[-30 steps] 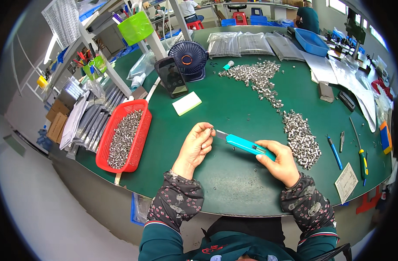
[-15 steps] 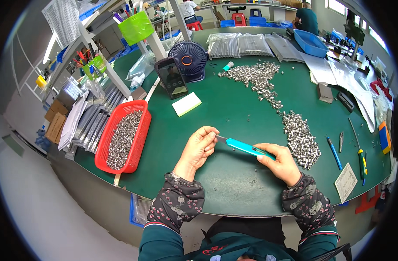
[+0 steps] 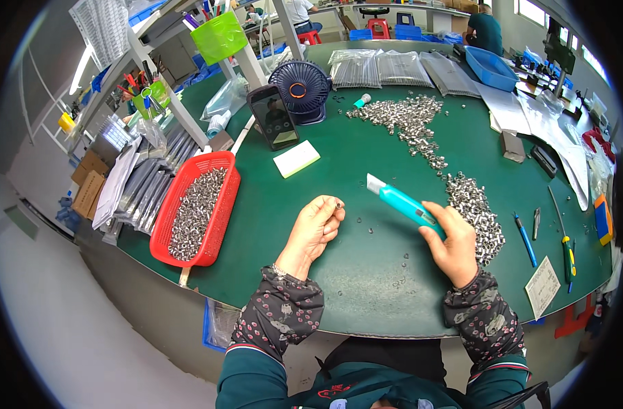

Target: Trimming excess material from small hardware components using a utility knife on a workbench.

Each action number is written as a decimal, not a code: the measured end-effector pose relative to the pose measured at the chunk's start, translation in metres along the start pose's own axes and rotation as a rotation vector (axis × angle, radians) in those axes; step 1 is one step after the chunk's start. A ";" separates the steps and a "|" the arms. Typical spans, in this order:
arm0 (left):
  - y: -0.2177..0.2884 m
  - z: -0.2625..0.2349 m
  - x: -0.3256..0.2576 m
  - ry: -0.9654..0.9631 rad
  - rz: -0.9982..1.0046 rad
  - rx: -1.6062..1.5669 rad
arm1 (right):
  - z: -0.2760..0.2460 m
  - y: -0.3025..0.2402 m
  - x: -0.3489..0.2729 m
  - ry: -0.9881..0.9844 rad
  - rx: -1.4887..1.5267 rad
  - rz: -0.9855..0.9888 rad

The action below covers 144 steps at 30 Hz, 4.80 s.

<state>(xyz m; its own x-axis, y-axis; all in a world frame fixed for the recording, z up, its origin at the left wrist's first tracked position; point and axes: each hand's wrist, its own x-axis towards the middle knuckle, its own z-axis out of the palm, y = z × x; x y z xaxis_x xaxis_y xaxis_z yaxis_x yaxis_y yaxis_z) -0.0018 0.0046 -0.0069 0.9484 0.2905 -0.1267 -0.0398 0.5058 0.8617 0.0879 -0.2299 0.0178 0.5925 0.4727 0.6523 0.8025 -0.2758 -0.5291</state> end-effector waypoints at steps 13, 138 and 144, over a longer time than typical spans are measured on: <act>0.002 0.002 0.001 -0.044 0.039 -0.025 | 0.000 0.001 -0.003 -0.136 0.019 0.065; -0.004 0.004 0.003 -0.022 0.119 -0.015 | 0.007 -0.001 -0.007 -0.256 0.237 0.157; -0.004 0.005 0.001 -0.019 0.126 0.065 | 0.008 -0.001 -0.008 -0.264 0.280 0.172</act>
<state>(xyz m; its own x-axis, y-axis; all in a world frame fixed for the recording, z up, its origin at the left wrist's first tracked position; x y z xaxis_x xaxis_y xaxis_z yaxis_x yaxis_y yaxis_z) 0.0012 -0.0006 -0.0078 0.9428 0.3332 -0.0065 -0.1394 0.4120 0.9005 0.0822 -0.2270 0.0091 0.6483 0.6482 0.3995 0.6221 -0.1483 -0.7688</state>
